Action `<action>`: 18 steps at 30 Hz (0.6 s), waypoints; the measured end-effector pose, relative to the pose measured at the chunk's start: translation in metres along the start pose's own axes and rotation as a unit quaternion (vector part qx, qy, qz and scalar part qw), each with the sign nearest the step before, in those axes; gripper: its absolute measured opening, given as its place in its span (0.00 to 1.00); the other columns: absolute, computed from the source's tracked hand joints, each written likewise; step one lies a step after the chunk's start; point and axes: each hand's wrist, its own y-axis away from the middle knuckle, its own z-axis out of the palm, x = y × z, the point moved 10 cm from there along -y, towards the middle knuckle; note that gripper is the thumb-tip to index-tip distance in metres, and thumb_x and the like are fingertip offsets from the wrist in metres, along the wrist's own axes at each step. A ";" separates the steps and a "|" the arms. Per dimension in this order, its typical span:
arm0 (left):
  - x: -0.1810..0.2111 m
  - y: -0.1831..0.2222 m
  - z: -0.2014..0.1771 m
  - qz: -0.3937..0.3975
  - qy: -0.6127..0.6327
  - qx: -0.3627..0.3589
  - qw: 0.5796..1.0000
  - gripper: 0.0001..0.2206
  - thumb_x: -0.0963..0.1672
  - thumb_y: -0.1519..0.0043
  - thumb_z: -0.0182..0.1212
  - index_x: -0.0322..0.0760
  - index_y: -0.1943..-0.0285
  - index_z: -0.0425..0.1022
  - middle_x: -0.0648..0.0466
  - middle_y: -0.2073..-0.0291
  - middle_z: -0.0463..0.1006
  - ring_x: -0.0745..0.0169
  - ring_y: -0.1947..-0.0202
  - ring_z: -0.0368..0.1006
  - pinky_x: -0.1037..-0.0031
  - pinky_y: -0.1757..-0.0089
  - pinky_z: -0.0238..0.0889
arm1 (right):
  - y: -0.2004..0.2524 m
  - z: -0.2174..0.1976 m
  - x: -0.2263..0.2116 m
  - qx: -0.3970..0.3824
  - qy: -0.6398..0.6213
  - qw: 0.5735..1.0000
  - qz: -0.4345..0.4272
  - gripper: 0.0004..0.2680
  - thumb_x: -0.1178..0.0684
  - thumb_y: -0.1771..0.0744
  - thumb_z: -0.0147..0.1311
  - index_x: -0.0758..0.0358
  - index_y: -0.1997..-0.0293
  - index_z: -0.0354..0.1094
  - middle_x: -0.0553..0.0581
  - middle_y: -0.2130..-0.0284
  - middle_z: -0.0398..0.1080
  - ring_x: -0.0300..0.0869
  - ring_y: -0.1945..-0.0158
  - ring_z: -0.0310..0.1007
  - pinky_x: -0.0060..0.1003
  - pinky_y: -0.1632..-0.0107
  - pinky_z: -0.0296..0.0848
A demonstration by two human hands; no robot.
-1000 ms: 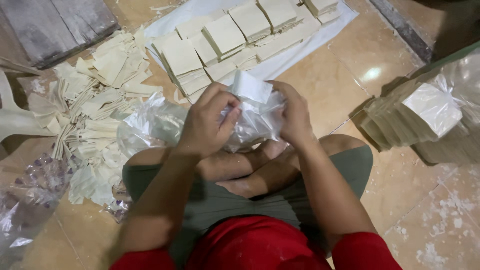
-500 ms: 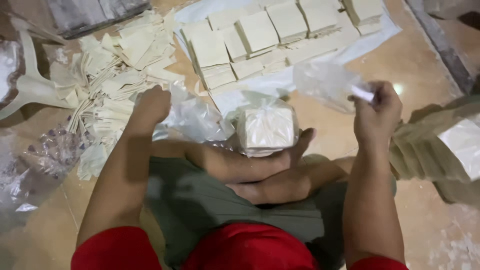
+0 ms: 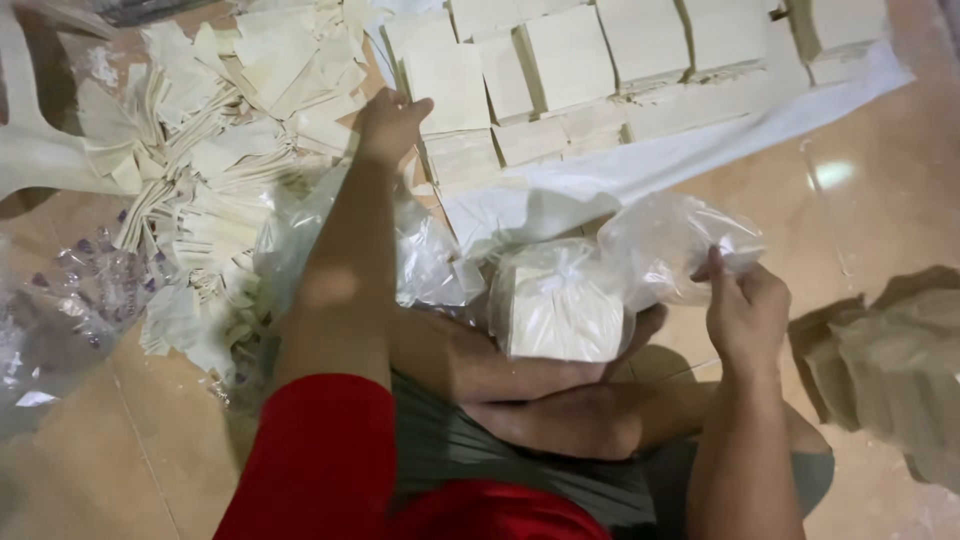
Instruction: The person sits on the floor and repeatedly places stacks of white rectangular food items into clear plastic bags. They fold the bags around the items and set them aside. A second person occasionally hands over more stacks of the food items.
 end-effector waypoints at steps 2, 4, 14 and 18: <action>-0.009 -0.038 0.013 0.023 -0.028 0.029 0.999 0.19 0.54 0.40 0.62 0.42 0.49 0.73 0.55 0.54 0.76 0.59 0.52 0.75 0.66 0.52 0.65 | 0.002 0.002 -0.014 0.000 -0.032 0.999 -0.020 0.14 0.45 0.25 0.49 0.58 0.63 0.79 0.55 0.58 0.78 0.46 0.49 0.77 0.42 0.48 0.68; -0.011 -0.067 0.020 0.048 -0.056 0.056 0.996 0.14 0.55 0.42 0.64 0.44 0.67 0.80 0.61 0.72 0.80 0.63 0.65 0.78 0.67 0.62 0.65 | 0.001 0.003 -0.025 0.003 -0.064 0.997 -0.038 0.10 0.50 0.25 0.50 0.57 0.60 0.77 0.52 0.54 0.75 0.44 0.44 0.75 0.39 0.43 0.68; -0.033 -0.111 0.027 -0.079 -0.069 0.119 0.987 0.43 0.62 0.55 0.79 0.30 0.39 0.75 0.48 0.49 0.83 0.50 0.52 0.83 0.67 0.57 0.78 | -0.008 0.006 -0.012 0.033 -0.013 0.999 -0.011 0.10 0.59 0.32 0.46 0.60 0.49 0.73 0.53 0.69 0.71 0.45 0.64 0.68 0.42 0.61 0.64; -0.023 -0.105 0.023 -0.060 -0.062 0.144 0.986 0.41 0.60 0.55 0.82 0.27 0.42 0.76 0.45 0.49 0.82 0.47 0.52 0.82 0.64 0.57 0.79 | -0.007 0.002 -0.011 0.053 -0.014 0.998 -0.018 0.10 0.61 0.33 0.46 0.61 0.51 0.73 0.54 0.67 0.73 0.46 0.63 0.69 0.42 0.61 0.64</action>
